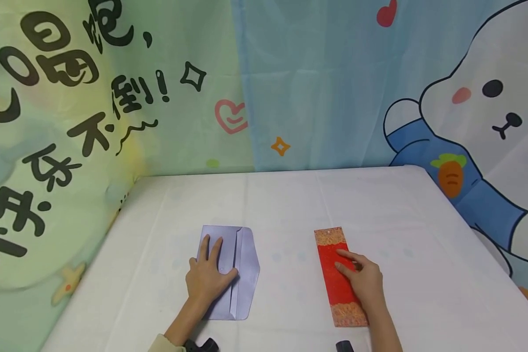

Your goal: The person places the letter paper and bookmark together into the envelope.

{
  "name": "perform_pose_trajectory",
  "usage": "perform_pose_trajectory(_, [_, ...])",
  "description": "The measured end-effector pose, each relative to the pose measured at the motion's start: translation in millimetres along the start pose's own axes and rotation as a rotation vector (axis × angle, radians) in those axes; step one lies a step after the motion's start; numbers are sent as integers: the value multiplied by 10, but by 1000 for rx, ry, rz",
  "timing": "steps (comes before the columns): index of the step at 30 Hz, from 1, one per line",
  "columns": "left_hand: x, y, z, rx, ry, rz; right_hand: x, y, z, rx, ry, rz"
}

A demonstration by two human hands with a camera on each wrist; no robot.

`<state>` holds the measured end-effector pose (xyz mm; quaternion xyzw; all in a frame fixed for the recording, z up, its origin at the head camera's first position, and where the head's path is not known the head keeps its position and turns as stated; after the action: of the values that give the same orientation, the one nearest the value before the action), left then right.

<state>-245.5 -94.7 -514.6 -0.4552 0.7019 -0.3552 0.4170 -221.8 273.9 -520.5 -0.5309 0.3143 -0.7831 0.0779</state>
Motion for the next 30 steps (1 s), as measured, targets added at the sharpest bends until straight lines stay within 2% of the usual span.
perform_pose_trajectory(3, [9, -3, -6, -2, -3, 2, 40, 20, 6, 66, 82, -142])
perform_pose_trajectory(5, [15, -6, -8, -3, -2, 3, 95, 45, 26, 117, 87, -201])
perform_pose_trajectory(8, [20, -9, -9, -1, 0, 4, 237, 118, 70, 203, 6, -225])
perform_pose_trajectory(11, [19, -13, -8, -2, 3, 8, 419, 287, 127, 327, -128, -260])
perform_pose_trajectory(15, [12, -10, -14, -7, 11, 17, 643, 640, 240, 507, -243, -317])
perform_pose_trajectory(19, [14, 6, -24, -4, 26, 6, 828, 994, 405, 607, -312, -292])
perform_pose_trajectory(23, [14, 15, -27, -5, 37, -10, 949, 1234, 564, 629, -399, -261])
perform_pose_trajectory(25, [13, 15, -29, -8, 41, -15, 970, 1311, 609, 589, -434, -219])
perform_pose_trajectory(28, [10, 9, -32, -9, 44, -17, 955, 1392, 629, 507, -442, -148])
perform_pose_trajectory(30, [11, 6, -35, -5, 45, -17, 942, 1434, 633, 480, -435, -120])
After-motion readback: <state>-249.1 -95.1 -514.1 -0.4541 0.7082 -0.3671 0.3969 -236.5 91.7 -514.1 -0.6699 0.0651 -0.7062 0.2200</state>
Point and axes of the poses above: each hand's wrist, its own z-axis away from the middle knuckle, its own y-axis out of the palm, x = y × z, the point moved 5 cm from there along -z, towards the middle knuckle, and after that the axes turned 12 degrees about y, right-handed, at the moved point
